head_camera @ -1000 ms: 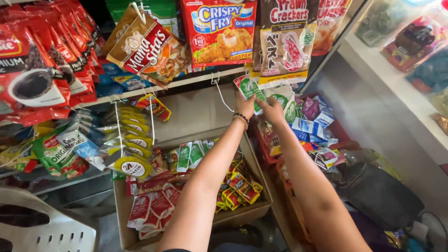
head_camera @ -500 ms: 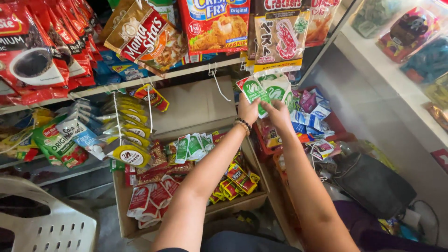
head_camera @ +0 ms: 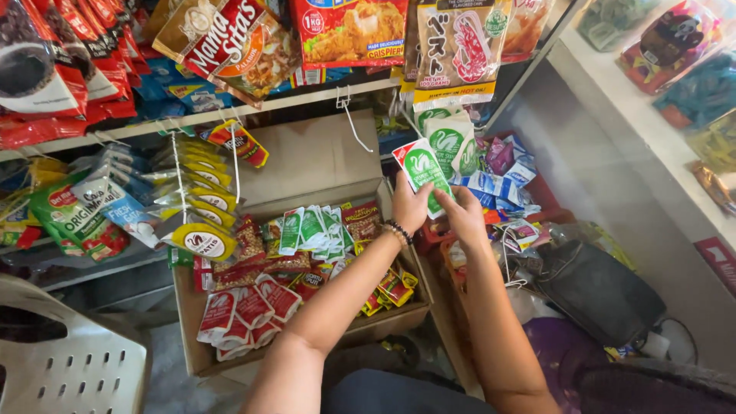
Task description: Organizing and sorting various condiment sachets like soy sauce and vinegar into a cardboard box on a grocery shelf.
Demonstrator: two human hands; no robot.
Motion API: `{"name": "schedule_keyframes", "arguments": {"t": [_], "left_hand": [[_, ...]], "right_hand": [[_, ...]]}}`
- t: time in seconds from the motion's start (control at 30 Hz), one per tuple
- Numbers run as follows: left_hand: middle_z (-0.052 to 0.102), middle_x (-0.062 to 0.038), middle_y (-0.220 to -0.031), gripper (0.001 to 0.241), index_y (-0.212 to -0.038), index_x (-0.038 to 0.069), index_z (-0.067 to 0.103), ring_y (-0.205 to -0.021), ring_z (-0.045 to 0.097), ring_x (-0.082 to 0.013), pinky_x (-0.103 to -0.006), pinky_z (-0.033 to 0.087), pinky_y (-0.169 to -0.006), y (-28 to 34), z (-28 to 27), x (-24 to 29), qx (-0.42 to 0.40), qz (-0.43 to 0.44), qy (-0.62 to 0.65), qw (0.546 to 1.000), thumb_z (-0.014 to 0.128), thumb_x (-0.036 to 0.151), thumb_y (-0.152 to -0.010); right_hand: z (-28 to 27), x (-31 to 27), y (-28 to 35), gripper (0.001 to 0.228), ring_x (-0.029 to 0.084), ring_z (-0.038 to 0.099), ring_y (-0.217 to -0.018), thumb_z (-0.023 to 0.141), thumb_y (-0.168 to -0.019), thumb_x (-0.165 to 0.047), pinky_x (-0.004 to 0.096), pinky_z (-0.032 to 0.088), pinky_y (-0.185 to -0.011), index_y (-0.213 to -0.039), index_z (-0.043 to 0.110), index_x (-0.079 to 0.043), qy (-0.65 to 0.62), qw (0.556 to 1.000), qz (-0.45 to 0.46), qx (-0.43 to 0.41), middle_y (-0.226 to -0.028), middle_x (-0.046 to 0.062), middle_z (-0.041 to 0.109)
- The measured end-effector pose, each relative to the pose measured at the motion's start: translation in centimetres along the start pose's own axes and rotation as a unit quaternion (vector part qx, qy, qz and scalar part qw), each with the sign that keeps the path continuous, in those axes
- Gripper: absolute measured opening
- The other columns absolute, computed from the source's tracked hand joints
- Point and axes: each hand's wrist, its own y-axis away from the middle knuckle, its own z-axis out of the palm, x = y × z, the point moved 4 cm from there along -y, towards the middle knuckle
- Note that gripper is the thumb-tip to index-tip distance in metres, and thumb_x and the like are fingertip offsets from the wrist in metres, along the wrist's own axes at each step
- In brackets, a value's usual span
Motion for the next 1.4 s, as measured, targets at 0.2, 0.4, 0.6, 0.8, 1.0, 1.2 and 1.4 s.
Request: {"name": "schedule_keyframes", "arguments": {"t": [0.2,0.4,0.6,0.8,1.0,1.2,1.4], "left_hand": [[0.072,-0.016,-0.11,0.042,-0.123,0.002,0.05,-0.099,0.073,-0.0271,-0.0395,0.056,-0.084,2.8,0.0,0.0,-0.006,-0.016,-0.03,0.999,0.073,0.015,-0.091],[0.069,-0.012,-0.115,0.045,-0.127,0.002,0.049,-0.103,0.068,-0.0205,-0.0363,0.056,-0.09,6.1,-1.2,-2.3,-0.021,-0.06,0.092,0.994,0.072,0.006,-0.089],[0.07,-0.01,-0.117,0.047,-0.132,0.001,0.048,-0.105,0.068,-0.0184,-0.034,0.054,-0.095,7.4,-3.4,-4.0,-0.012,-0.094,0.094,0.991,0.07,0.003,-0.091],[0.067,-0.009,-0.122,0.051,-0.136,0.002,0.048,-0.111,0.065,-0.0182,-0.0351,0.053,-0.098,7.7,-6.5,-5.8,0.01,-0.08,0.112,0.991,0.067,0.0,-0.089],[0.07,-0.01,-0.119,0.043,-0.133,0.0,0.054,-0.108,0.067,-0.0189,-0.0351,0.054,-0.097,8.9,-12.1,-10.4,0.025,-0.103,0.063,0.992,0.068,0.0,-0.093],[0.069,-0.005,-0.11,0.042,-0.124,0.005,0.056,-0.098,0.067,-0.016,-0.0348,0.057,-0.087,11.1,-17.5,-16.0,0.071,-0.273,0.151,0.947,0.074,0.0,-0.087],[0.073,-0.006,-0.102,0.037,-0.116,0.004,0.064,-0.093,0.07,-0.0197,-0.0352,0.058,-0.08,10.3,-24.0,-20.8,0.127,-0.287,0.157,0.936,0.071,-0.007,-0.082]], "right_hand": [[-1.5,3.1,0.5,0.034,0.017,0.067,-0.057,0.069,-0.097,-0.028,0.028,0.052,-0.047,-0.115,0.063,0.001,0.003,1.0,-0.008,0.006,-0.086,0.01,0.071],[-1.2,4.3,3.3,0.031,0.01,0.068,-0.064,0.069,-0.095,-0.025,0.025,0.054,-0.049,-0.118,0.064,-0.004,-0.014,1.0,0.015,-0.02,-0.091,0.003,0.073],[1.4,5.3,5.0,0.024,0.012,0.064,-0.062,0.068,-0.098,-0.024,0.026,0.048,-0.047,-0.113,0.064,-0.006,-0.001,0.998,0.053,-0.023,-0.088,0.003,0.07],[3.3,9.9,3.2,0.025,0.01,0.067,-0.098,0.069,-0.107,-0.019,0.025,0.056,-0.084,-0.123,0.062,-0.002,-0.04,0.987,-0.098,-0.123,-0.111,0.005,0.071],[7.7,11.0,3.8,0.032,0.018,0.072,-0.068,0.065,-0.099,-0.024,0.03,0.059,-0.06,-0.122,0.058,-0.003,-0.027,0.979,0.125,-0.161,-0.096,0.01,0.073],[12.9,19.1,2.1,0.039,0.023,0.074,-0.069,0.07,-0.1,-0.022,0.033,0.062,-0.058,-0.121,0.061,0.009,-0.015,0.963,0.183,-0.199,-0.095,0.015,0.074],[19.6,23.6,0.3,0.043,0.022,0.078,-0.077,0.068,-0.099,-0.021,0.032,0.063,-0.065,-0.13,0.053,0.005,-0.032,0.932,0.249,-0.26,-0.103,0.015,0.074]]}}
